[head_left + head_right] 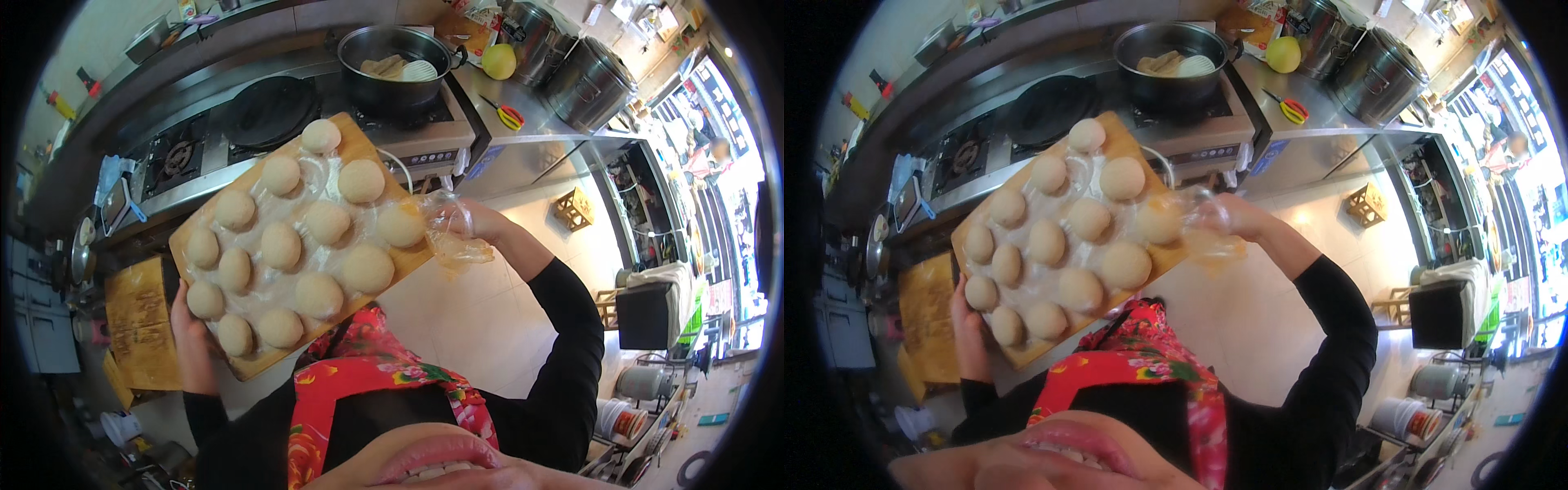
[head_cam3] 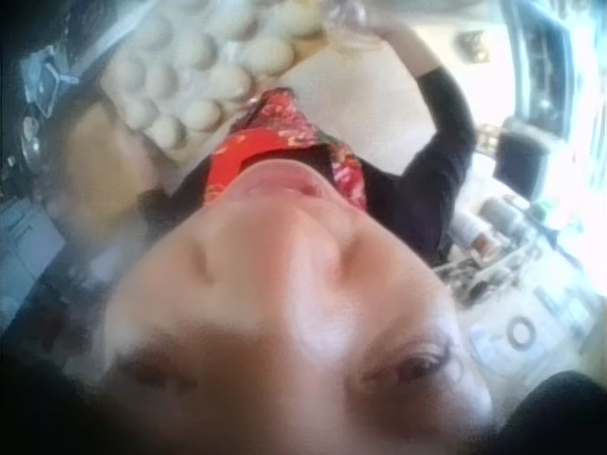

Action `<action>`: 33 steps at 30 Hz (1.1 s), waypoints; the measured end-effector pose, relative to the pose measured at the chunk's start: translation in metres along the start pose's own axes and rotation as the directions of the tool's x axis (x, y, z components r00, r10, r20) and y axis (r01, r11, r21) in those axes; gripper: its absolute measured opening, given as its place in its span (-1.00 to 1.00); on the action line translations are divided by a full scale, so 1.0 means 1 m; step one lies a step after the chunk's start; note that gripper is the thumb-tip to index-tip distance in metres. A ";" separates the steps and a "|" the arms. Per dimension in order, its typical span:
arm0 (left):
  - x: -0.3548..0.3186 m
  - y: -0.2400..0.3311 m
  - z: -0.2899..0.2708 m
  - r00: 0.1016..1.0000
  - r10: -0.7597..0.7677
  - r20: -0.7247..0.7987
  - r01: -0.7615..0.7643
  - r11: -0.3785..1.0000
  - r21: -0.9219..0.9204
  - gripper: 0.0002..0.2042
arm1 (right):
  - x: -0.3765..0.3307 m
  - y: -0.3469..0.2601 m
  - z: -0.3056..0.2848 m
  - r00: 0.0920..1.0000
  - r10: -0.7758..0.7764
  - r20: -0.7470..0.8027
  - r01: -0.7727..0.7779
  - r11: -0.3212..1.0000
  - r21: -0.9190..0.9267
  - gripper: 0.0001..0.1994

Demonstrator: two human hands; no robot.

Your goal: The person assembles food wraps by spreading sauce on a flatbread, adding shredded ingredients and sauces, then rolling and bagging the wraps. They repeat this process multiple times, handling dough, sauces, and fillings.

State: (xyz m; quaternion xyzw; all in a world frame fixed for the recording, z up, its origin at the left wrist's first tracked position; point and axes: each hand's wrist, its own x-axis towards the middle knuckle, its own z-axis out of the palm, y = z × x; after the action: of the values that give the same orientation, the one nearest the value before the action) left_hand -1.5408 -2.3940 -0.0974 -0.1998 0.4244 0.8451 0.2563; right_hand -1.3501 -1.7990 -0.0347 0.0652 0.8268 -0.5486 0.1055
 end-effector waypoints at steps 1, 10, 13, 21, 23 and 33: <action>0.004 0.003 0.026 1.000 0.003 -0.019 -0.002 1.000 0.015 -0.54 | 0.002 -0.001 -0.018 1.000 0.018 -0.018 -0.016 0.997 0.070 -0.80; 0.112 -0.002 0.211 0.990 0.108 0.086 -0.098 0.988 -0.119 -0.64 | 0.070 -0.053 -0.225 0.991 0.132 -0.020 -0.133 0.991 -0.030 -0.70; 0.134 -0.009 0.262 0.984 0.155 0.082 -0.147 0.984 -0.099 -0.62 | 0.104 -0.061 -0.292 0.998 0.067 -0.017 -0.068 0.997 -0.035 -0.70; 0.104 -0.035 0.390 0.971 0.142 -0.193 -0.196 0.936 -0.292 -0.58 | 0.220 -0.084 -0.446 0.984 0.021 0.179 0.018 0.977 -0.215 -0.80; 0.111 -0.053 0.412 0.978 0.192 -0.084 -0.209 0.920 -0.332 -0.57 | 0.258 -0.084 -0.477 0.971 -0.010 0.237 0.070 0.967 -0.246 -0.79; 0.148 -0.146 0.493 0.897 0.235 -0.374 -0.405 0.774 -0.487 -0.60 | 0.384 -0.060 -0.534 0.896 -0.026 0.443 0.118 0.976 -0.181 -0.76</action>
State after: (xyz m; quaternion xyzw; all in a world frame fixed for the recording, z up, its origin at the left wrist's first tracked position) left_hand -1.6290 -1.8768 0.0066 -0.3115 0.2227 0.9234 -0.0273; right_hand -1.7909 -1.3341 0.1251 -0.1017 0.8355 -0.4653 0.2741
